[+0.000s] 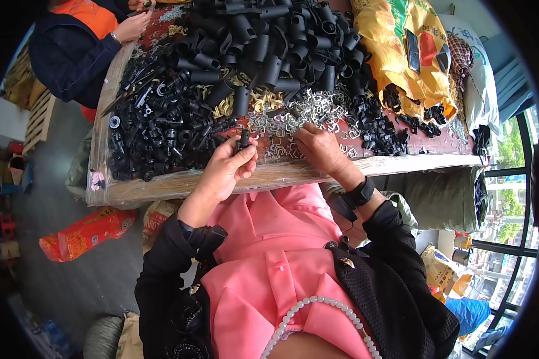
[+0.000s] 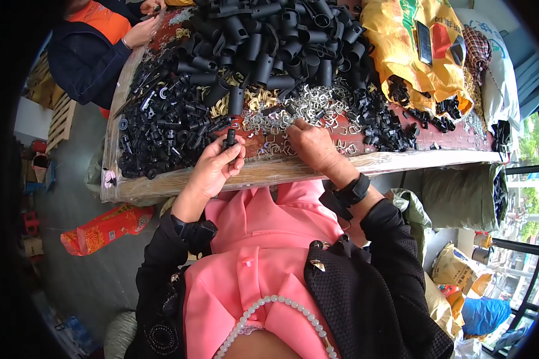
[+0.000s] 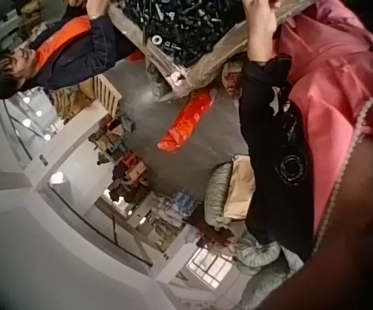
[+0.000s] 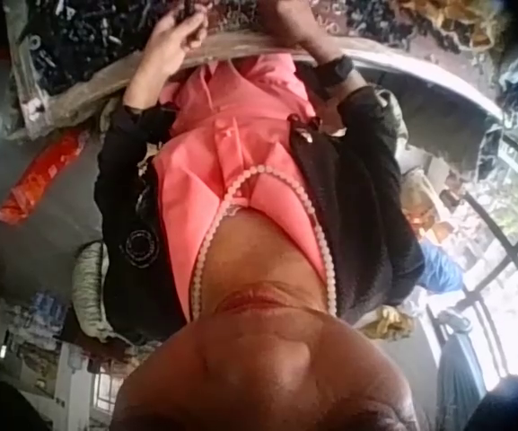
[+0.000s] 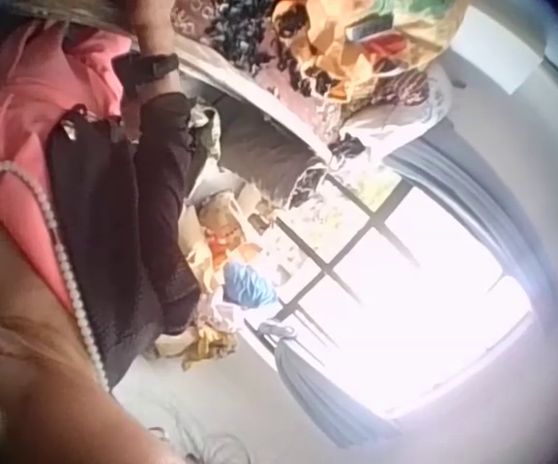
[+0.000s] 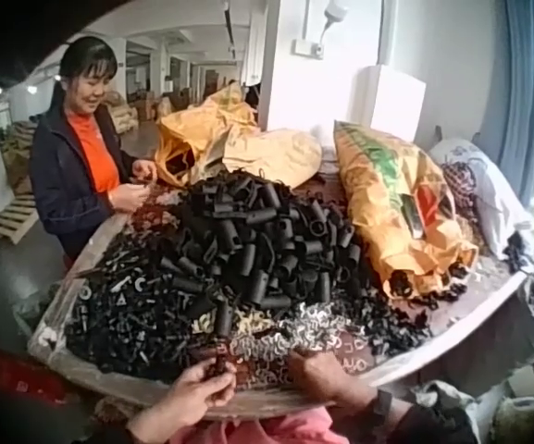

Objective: The person assembles components by hand, picking up a black plastic housing, a metal spring, and a small white plastic part. They insert the spring and white part into the housing, then snap a metal clip onto the assembly before sliding it into a larger black plastic sleeve.

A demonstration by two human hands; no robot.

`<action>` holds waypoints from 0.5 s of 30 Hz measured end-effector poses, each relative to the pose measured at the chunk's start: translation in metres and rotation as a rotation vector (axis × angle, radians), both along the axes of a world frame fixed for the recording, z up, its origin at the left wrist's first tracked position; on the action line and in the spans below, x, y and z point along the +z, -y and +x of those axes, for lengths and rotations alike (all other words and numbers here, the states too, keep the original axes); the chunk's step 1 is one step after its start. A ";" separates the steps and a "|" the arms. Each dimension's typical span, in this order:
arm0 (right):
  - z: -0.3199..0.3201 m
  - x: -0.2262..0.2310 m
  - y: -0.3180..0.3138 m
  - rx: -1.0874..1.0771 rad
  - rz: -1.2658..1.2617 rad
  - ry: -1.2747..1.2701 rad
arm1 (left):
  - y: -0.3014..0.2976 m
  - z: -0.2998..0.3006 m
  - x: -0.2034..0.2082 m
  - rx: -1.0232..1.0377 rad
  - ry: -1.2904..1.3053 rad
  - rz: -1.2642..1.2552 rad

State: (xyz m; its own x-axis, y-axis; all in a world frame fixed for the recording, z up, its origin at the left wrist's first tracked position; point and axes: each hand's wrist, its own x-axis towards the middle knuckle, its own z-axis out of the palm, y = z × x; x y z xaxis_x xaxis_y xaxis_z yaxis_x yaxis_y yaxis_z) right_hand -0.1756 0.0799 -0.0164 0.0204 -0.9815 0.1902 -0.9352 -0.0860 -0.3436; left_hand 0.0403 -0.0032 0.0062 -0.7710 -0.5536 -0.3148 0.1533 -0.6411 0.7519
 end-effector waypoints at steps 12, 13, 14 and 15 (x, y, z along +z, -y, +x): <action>0.005 -0.013 0.007 -0.042 0.047 -0.063 | -0.009 0.002 0.006 -0.011 -0.068 0.061; 0.008 -0.009 0.007 -0.054 0.012 -0.065 | -0.010 0.002 0.002 -0.007 -0.071 0.059; 0.010 -0.005 0.007 -0.051 0.010 -0.068 | -0.011 0.000 -0.004 0.007 -0.040 -0.096; 0.012 -0.001 0.007 0.023 0.062 0.209 | -0.013 -0.002 -0.007 0.019 -0.008 -0.250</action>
State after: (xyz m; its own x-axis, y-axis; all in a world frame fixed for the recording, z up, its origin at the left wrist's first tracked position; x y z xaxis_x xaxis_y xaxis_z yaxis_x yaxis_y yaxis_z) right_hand -0.1635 0.0732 -0.0176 0.0092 -0.9912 0.1320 -0.8413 -0.0790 -0.5347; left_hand 0.0387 0.0098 -0.0011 -0.7614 -0.6281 -0.1602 0.1703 -0.4323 0.8855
